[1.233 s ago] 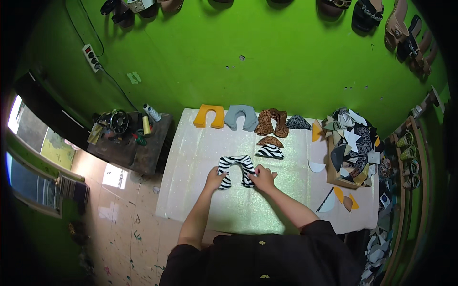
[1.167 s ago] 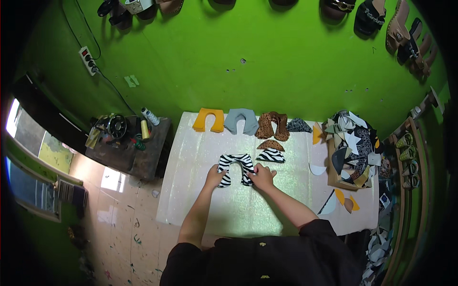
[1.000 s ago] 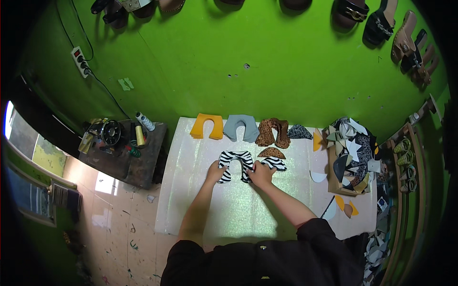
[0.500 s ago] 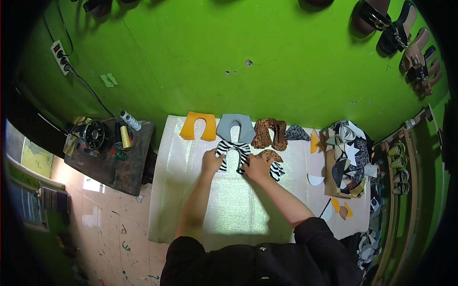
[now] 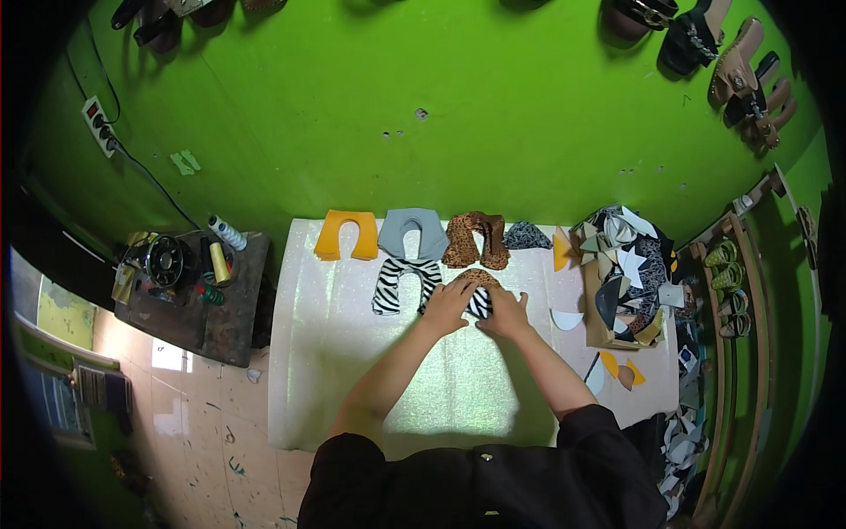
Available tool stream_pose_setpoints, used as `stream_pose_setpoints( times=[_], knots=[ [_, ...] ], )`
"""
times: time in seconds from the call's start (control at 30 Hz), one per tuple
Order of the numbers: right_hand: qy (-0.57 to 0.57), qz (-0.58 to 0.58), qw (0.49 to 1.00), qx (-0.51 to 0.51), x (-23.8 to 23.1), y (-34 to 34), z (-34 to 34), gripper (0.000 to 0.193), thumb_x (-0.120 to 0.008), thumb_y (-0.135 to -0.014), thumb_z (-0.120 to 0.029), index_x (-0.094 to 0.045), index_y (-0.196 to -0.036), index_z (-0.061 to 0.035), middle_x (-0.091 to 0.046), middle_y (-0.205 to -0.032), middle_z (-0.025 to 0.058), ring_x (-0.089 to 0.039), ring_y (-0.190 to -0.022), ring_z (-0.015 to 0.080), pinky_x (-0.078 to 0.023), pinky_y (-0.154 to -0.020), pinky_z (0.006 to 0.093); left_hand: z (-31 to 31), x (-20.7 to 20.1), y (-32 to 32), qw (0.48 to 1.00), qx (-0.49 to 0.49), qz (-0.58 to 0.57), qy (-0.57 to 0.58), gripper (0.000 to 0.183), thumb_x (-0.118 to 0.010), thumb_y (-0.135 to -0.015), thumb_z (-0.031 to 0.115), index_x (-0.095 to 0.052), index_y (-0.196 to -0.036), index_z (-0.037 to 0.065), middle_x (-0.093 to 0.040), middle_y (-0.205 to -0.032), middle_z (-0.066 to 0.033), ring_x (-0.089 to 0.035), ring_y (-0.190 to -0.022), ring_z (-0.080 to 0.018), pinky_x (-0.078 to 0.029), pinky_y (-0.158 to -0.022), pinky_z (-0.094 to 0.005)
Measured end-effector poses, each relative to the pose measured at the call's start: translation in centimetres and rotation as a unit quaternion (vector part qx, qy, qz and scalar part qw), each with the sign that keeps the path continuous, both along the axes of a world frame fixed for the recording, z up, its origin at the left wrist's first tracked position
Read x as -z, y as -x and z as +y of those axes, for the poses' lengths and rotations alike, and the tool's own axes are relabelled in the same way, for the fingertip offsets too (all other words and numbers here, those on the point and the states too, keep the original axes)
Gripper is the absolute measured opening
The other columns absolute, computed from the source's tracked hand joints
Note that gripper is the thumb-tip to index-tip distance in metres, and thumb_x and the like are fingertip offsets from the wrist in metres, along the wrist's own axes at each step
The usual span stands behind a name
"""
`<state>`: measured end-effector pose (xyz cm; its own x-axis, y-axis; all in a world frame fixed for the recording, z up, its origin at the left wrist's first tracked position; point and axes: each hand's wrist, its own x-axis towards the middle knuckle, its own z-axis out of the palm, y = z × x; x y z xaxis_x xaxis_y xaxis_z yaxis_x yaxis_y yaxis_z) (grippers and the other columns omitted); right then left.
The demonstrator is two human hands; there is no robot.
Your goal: Organize and sort patterned fabric and material components for shoe manufacturing.
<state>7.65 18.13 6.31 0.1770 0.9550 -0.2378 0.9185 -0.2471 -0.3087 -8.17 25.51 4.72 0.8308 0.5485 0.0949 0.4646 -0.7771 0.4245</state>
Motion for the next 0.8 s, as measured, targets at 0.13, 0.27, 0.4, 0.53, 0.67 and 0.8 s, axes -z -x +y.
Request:
stream_pose_setpoints(
  times=[0.13,0.27,0.4,0.53,0.67,0.8],
  knots=[
    [-0.004,-0.014,1.0,-0.007,1.7,-0.8,0.3,0.074,-0.077,-0.061,-0.027,-0.045,-0.127,-0.0149,-0.059,-0.112,0.0057,-0.056,-0.106,0.0242,-0.024,-0.096,0.0583,0.6,3.0,-1.2,1.0,-0.018,0.003,0.006,0.078,-0.078,-0.064,0.02,-0.042,-0.131,0.005,-0.053,-0.12,-0.0136,-0.053,-0.11,-0.0282,-0.044,-0.085,-0.0391],
    [-0.01,-0.015,1.0,0.005,2.2,-2.0,0.5,0.059,-0.069,-0.066,-0.017,-0.051,-0.123,-0.0175,-0.064,-0.103,0.0064,-0.061,-0.098,0.0246,-0.021,-0.1,0.058,0.6,2.2,-2.0,0.997,-0.031,-0.02,0.061,0.064,-0.075,-0.068,0.017,-0.05,-0.125,0.004,-0.058,-0.117,-0.0132,-0.057,-0.105,-0.0288,-0.047,-0.086,-0.0364],
    [-0.033,0.01,0.999,0.016,2.3,-1.7,0.5,0.052,-0.062,-0.069,-0.011,-0.053,-0.12,-0.0176,-0.066,-0.099,0.0081,-0.063,-0.094,0.0252,-0.019,-0.104,0.0584,0.5,3.0,-1.9,0.995,-0.071,-0.015,0.069,0.058,-0.073,-0.071,0.017,-0.051,-0.124,0.006,-0.061,-0.113,-0.0152,-0.06,-0.099,-0.0308,-0.049,-0.083,-0.0377],
    [-0.059,0.022,0.998,0.018,0.8,-1.2,-0.3,0.05,-0.055,-0.075,-0.005,-0.048,-0.124,-0.0126,-0.057,-0.117,0.0126,-0.056,-0.109,0.025,-0.018,-0.105,0.0589,-0.1,1.9,-2.6,0.992,-0.094,0.007,0.079,0.063,-0.075,-0.067,0.014,-0.051,-0.124,0.007,-0.061,-0.11,-0.0166,-0.061,-0.096,-0.0329,-0.049,-0.08,-0.0384],
    [-0.155,0.064,0.985,0.041,-0.1,-0.2,-2.7,0.071,-0.065,-0.069,-0.013,-0.037,-0.134,-0.0089,-0.038,-0.136,0.0191,-0.042,-0.123,0.0333,-0.02,-0.104,0.0613,-0.9,1.0,-1.9,0.991,-0.083,-0.106,0.012,0.077,-0.08,-0.058,0.01,-0.047,-0.127,0.003,-0.057,-0.116,-0.0214,-0.056,-0.104,-0.036,-0.045,-0.09,-0.0382],
    [-0.155,0.094,0.978,0.102,-0.8,-0.4,-8.7,0.066,-0.065,-0.075,-0.021,-0.038,-0.134,-0.011,-0.034,-0.14,0.0176,-0.035,-0.129,0.0303,-0.018,-0.106,0.0584,-3.8,-0.6,-1.3,0.989,-0.127,-0.074,0.031,0.092,-0.083,-0.056,0.017,-0.038,-0.135,0.004,-0.042,-0.133,-0.0194,-0.036,-0.127,-0.0342,-0.029,-0.103,-0.0473]
  ],
)
